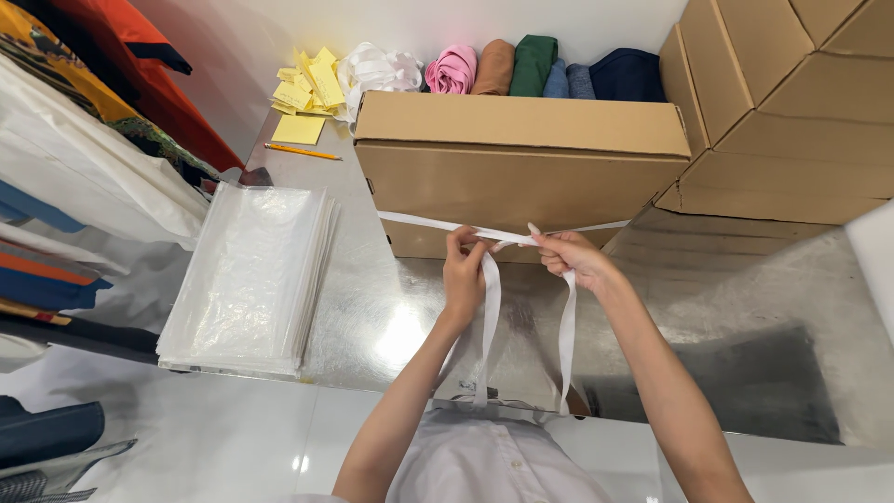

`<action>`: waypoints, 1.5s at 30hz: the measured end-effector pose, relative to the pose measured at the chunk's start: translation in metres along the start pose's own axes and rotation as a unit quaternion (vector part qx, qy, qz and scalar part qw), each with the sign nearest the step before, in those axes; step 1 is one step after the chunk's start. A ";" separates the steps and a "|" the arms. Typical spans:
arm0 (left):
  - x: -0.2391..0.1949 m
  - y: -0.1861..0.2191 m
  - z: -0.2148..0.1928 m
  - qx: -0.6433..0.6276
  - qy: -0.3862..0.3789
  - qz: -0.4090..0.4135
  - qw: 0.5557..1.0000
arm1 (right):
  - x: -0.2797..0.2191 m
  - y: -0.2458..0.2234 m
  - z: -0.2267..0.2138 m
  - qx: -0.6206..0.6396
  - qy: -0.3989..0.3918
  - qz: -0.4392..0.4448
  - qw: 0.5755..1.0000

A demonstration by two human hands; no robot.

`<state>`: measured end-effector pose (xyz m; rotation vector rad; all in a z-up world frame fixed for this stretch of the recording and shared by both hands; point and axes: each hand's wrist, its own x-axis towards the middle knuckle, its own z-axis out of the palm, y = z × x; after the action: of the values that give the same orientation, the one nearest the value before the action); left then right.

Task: The person places two plastic-wrapped folded garments into a cardboard box, closes the lid, and then ties the box with a white ribbon. The person secures the ribbon by tying a knot and a bow on top of the box.

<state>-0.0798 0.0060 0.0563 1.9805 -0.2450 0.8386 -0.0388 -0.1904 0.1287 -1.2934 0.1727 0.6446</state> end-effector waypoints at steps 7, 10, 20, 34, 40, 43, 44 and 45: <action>0.009 0.006 0.000 -0.084 -0.016 -0.054 0.995 | -0.001 0.000 0.003 -0.003 0.009 -0.019 1.000; 0.002 -0.003 0.005 -0.045 -0.001 0.007 0.999 | -0.005 -0.002 0.007 -0.013 0.031 -0.033 0.999; 0.018 0.024 -0.009 -0.134 0.010 -0.023 0.991 | 0.000 0.010 0.011 0.017 0.087 -0.092 0.992; 0.029 0.018 -0.012 -0.120 -0.029 -0.016 0.992 | 0.010 0.021 0.015 -0.062 0.082 -0.022 0.994; 0.030 0.016 -0.013 -0.133 -0.033 -0.030 0.990 | 0.028 0.049 0.003 -0.042 0.091 -0.069 0.993; 0.032 0.015 -0.016 -0.118 -0.043 -0.024 0.992 | 0.042 0.067 -0.005 -0.054 0.103 -0.115 0.987; 0.034 0.014 -0.017 -0.108 -0.053 -0.021 0.993 | 0.051 0.075 -0.010 -0.067 0.121 -0.151 0.979; 0.037 0.013 -0.018 -0.097 -0.063 -0.017 0.993 | 0.062 0.083 -0.015 -0.080 0.139 -0.187 0.969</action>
<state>-0.0674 0.0196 0.0951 1.8515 -0.3520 0.6447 -0.0291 -0.1726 0.0261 -1.5207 0.1023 0.1553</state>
